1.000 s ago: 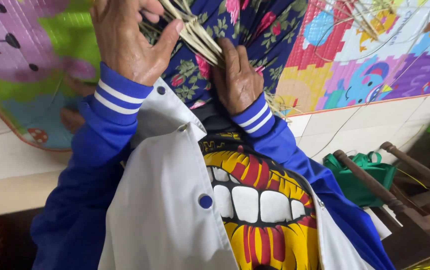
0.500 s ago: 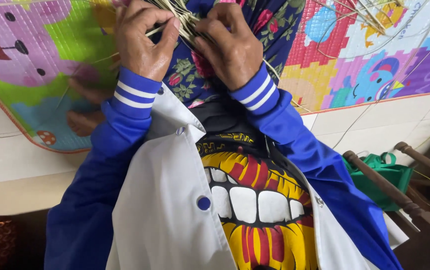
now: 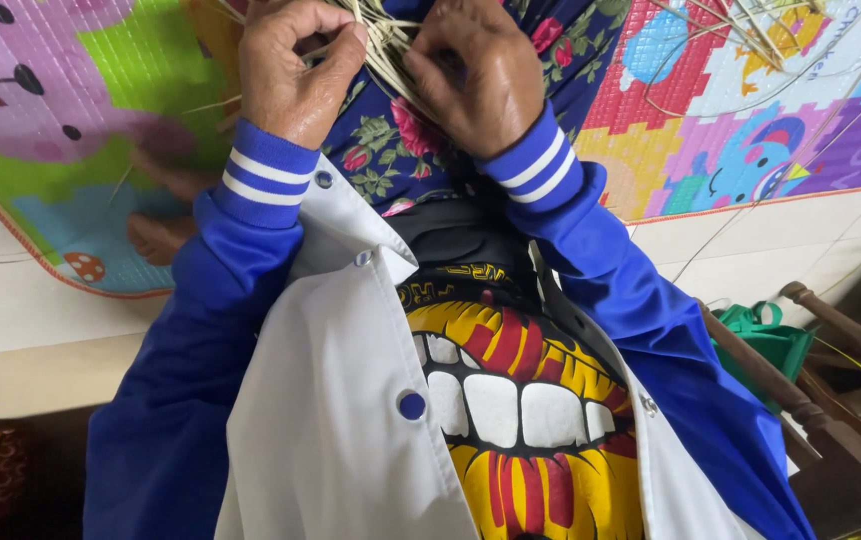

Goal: A person is sitting on the floor weaving dried grass or straw into a structured object.

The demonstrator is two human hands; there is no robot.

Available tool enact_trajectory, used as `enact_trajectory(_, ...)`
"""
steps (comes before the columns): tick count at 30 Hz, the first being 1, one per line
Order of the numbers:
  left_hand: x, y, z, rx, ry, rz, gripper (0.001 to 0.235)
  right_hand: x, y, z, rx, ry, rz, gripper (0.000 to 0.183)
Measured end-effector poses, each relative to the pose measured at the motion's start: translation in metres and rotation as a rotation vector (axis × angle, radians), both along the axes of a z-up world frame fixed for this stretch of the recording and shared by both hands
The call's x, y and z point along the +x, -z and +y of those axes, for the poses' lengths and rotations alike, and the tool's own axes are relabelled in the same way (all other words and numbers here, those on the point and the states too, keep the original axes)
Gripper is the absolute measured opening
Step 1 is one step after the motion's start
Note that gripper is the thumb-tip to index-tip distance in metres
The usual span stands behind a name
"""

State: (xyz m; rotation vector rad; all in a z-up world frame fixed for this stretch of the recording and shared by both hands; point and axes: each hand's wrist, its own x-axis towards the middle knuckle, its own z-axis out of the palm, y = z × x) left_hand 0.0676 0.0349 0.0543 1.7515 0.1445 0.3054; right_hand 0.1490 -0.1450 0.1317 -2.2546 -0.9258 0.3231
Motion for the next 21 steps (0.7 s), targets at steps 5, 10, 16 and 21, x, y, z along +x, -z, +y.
enact_trajectory(5,-0.001,-0.003,-0.003,-0.122,-0.010,0.000,0.003,-0.002,-0.006,0.002,0.071,0.025,0.037,0.007)
enact_trajectory(10,-0.002,-0.010,-0.006,0.035,0.007,-0.001,0.021,-0.031,-0.010,0.004,-0.082,-0.012,-0.360,0.017)
enact_trajectory(16,-0.026,-0.013,-0.024,0.184,-0.047,-0.112,0.022,-0.064,0.015,-0.033,0.275,0.051,-0.163,0.026)
enact_trajectory(21,-0.027,-0.030,-0.033,0.278,-0.064,-0.024,0.020,0.011,0.028,-0.057,0.174,0.183,-0.162,0.013)
